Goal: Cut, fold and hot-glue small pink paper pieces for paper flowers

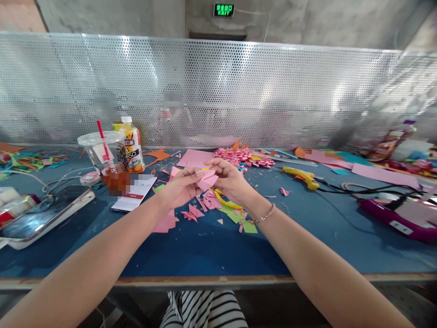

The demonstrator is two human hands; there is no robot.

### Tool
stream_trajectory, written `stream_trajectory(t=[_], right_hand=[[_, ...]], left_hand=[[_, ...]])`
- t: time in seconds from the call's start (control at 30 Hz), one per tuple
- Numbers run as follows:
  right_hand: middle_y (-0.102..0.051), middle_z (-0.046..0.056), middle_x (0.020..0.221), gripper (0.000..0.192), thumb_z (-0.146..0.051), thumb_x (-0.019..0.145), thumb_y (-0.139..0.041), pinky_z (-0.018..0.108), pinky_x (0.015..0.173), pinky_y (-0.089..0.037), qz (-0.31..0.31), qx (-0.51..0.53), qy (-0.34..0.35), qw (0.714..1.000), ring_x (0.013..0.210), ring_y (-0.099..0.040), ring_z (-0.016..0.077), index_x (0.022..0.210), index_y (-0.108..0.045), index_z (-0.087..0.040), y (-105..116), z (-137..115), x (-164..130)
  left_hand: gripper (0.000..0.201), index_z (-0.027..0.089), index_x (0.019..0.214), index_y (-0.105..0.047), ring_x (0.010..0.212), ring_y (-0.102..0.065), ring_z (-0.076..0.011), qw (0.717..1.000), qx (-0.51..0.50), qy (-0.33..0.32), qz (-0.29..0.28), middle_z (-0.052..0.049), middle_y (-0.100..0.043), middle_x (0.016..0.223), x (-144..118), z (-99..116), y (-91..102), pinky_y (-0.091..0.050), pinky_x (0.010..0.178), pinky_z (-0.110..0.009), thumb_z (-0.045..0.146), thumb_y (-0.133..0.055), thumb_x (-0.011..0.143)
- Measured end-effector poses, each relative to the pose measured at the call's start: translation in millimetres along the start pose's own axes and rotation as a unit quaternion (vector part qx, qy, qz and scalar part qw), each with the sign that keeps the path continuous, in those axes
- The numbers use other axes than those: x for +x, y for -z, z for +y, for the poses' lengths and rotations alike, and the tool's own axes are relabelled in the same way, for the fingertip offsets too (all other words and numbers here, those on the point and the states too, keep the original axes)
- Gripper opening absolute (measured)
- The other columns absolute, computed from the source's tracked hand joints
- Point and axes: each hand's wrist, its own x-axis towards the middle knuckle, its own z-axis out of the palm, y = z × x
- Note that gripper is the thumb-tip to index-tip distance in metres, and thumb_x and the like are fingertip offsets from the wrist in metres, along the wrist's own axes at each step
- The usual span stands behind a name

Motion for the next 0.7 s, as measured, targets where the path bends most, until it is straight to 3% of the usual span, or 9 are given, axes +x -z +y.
stream_trajectory(t=[0.27, 0.4, 0.47, 0.57, 0.63, 0.7], right_hand=[[-0.058, -0.006, 0.066, 0.034, -0.016, 0.058, -0.073, 0.019, 0.053, -0.046, 0.001, 0.000, 0.002, 1.000, 0.056, -0.055, 0.0058, 0.087, -0.055, -0.020, 0.7, -0.1, 1.3], [-0.058, -0.007, 0.063, 0.031, -0.015, 0.059, -0.072, 0.017, 0.047, -0.042, 0.022, -0.032, -0.004, 0.999, 0.051, -0.052, 0.0047, 0.085, -0.056, -0.019, 4.2, 1.3, 3.1], [-0.057, -0.007, 0.060, 0.031, -0.014, 0.058, -0.073, 0.017, 0.046, -0.041, 0.029, -0.048, -0.008, 0.998, 0.049, -0.052, 0.0048, 0.085, -0.057, -0.019, 5.9, 2.4, 3.6], [-0.058, -0.006, 0.060, 0.031, -0.015, 0.057, -0.073, 0.018, 0.048, -0.042, 0.032, -0.057, -0.016, 0.998, 0.051, -0.053, 0.0058, 0.083, -0.057, -0.018, 7.7, 3.9, 4.0], [-0.060, -0.005, 0.061, 0.030, -0.016, 0.057, -0.073, 0.019, 0.052, -0.043, 0.031, -0.058, -0.017, 0.998, 0.053, -0.055, 0.0061, 0.082, -0.057, -0.017, 8.2, 4.7, 4.3], [-0.061, -0.004, 0.063, 0.029, -0.017, 0.057, -0.073, 0.020, 0.055, -0.045, 0.026, -0.060, -0.017, 0.998, 0.056, -0.056, 0.0068, 0.080, -0.057, -0.017, 8.4, 5.4, 4.8]], left_hand=[[0.010, 0.014, 0.068, -0.058, 0.061, -0.053, -0.0072, 1.000, 0.014, 0.000, 0.013, 0.001, -0.056, 0.067, -0.1, 0.6, -1.0, -0.045, 0.063, -0.023, 0.017, -0.067, 0.066], [0.017, 0.017, 0.079, -0.057, 0.075, -0.054, -0.0111, 0.992, 0.098, -0.074, 0.040, -0.001, -0.057, 0.083, 0.8, -3.0, -2.2, -0.045, 0.071, -0.027, 0.022, -0.067, 0.066], [0.026, 0.020, 0.087, -0.057, 0.085, -0.053, -0.0144, 0.966, 0.190, -0.157, 0.078, -0.003, -0.055, 0.093, -0.2, -4.6, -4.6, -0.045, 0.075, -0.030, 0.022, -0.069, 0.064], [0.027, 0.023, 0.083, -0.061, 0.095, -0.049, -0.0181, 0.893, 0.345, -0.272, 0.103, -0.003, -0.054, 0.095, -4.5, -3.7, -11.6, -0.041, 0.084, -0.033, 0.018, -0.072, 0.059], [0.014, 0.023, 0.072, -0.065, 0.095, -0.049, -0.0194, 0.854, 0.414, -0.297, 0.103, -0.004, -0.056, 0.089, -7.8, -1.4, -17.0, -0.037, 0.089, -0.035, 0.017, -0.070, 0.061], [0.009, 0.024, 0.070, -0.067, 0.091, -0.051, -0.0190, 0.834, 0.441, -0.311, 0.114, -0.004, -0.057, 0.086, -10.0, 0.7, -20.6, -0.036, 0.090, -0.035, 0.016, -0.067, 0.064]])
